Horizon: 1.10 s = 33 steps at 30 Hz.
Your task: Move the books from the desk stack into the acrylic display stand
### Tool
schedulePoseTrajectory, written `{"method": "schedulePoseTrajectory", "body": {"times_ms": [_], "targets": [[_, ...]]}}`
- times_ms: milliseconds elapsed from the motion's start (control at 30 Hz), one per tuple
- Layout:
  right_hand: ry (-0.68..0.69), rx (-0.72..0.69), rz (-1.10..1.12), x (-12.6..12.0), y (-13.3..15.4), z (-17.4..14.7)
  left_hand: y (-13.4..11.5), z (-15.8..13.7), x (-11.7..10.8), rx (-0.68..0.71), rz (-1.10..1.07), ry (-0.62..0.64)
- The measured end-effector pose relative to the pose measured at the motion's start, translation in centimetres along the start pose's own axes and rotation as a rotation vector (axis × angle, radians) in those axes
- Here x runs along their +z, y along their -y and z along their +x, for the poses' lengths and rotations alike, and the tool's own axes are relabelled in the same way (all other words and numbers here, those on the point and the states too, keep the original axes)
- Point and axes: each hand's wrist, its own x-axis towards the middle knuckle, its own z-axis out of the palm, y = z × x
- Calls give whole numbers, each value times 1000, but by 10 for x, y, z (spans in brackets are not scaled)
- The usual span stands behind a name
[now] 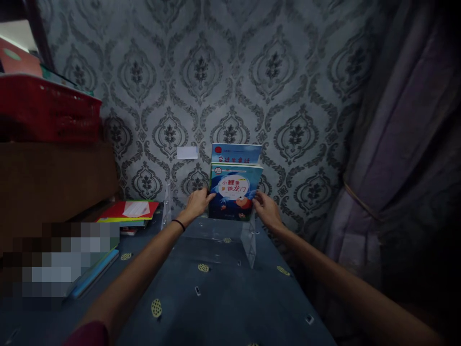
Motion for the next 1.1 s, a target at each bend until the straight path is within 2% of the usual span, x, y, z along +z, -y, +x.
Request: {"method": "schedulePoseTrajectory", "body": {"times_ms": [67,233,300,500,767,1100], "targets": [[-1,-3,-1,-2,2,-1,2,1,-1,21,-55,-30],[-54,-33,-1,-10,10,8,5,22,-11,166,-343,-281],[-84,-45,10,-13,14,14,6,34,-14,230,-437,-321],[-95,-14,16,-14,22,22,13,52,-9,241,-572,-240],[-53,63,6,-13,17,22,22,40,1,231,-472,-163],[-26,122,34,-11,9,20,26,35,-2,249,-426,-135]]}}
